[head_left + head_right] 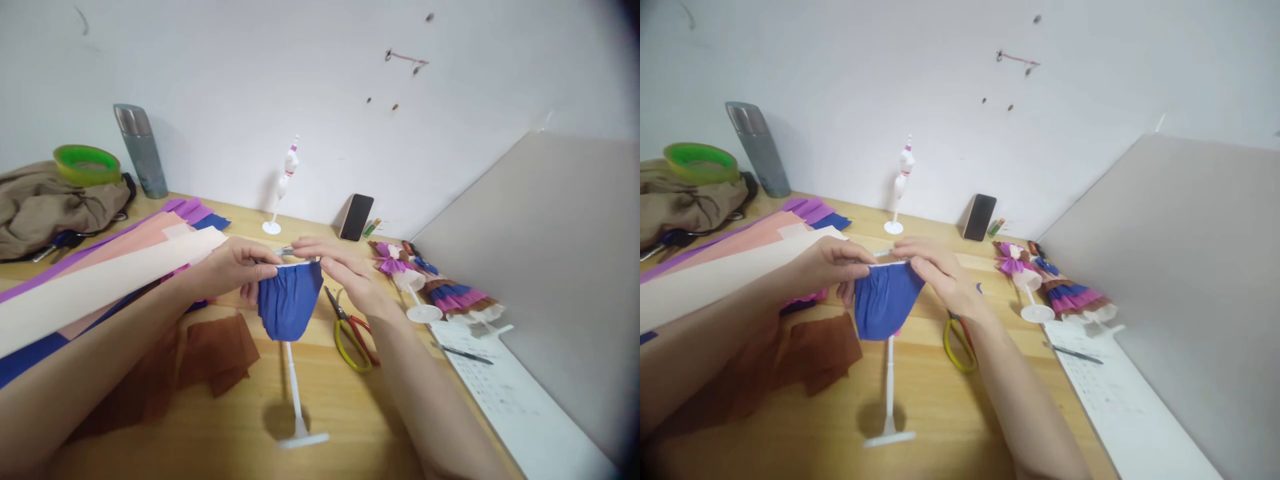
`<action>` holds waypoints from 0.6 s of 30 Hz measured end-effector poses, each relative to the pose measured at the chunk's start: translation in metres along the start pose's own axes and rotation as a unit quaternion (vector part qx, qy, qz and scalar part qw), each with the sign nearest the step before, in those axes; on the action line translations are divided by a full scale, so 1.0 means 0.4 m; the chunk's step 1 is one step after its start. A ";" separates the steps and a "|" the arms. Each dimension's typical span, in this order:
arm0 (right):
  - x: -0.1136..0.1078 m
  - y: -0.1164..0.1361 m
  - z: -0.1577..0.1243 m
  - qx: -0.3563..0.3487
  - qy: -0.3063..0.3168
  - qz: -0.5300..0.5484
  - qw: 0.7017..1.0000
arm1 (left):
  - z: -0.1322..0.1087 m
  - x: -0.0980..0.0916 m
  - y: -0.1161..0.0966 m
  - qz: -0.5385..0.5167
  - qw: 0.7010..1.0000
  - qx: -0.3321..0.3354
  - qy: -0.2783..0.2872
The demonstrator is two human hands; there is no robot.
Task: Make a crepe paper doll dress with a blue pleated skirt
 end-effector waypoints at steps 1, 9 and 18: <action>0.009 -0.006 0.001 0.014 0.033 0.020 0.999 | -0.002 0.002 -0.001 0.002 1.000 -0.009 0.012; 0.043 -0.066 0.012 0.130 0.120 0.135 0.975 | -0.021 0.000 -0.002 -0.042 0.989 -0.080 0.116; -0.042 -0.063 0.025 0.136 -0.075 0.158 0.975 | -0.002 -0.075 -0.012 -0.010 0.994 0.048 -0.102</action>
Point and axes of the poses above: each hand's wrist, its own z-axis towards the middle knuckle, its own x-axis out of the palm, y = z × x, the point moved 3 cm from there along z, towards the middle knuckle, and after that the axes turned 9 degrees about x, right-handed, at the moved point
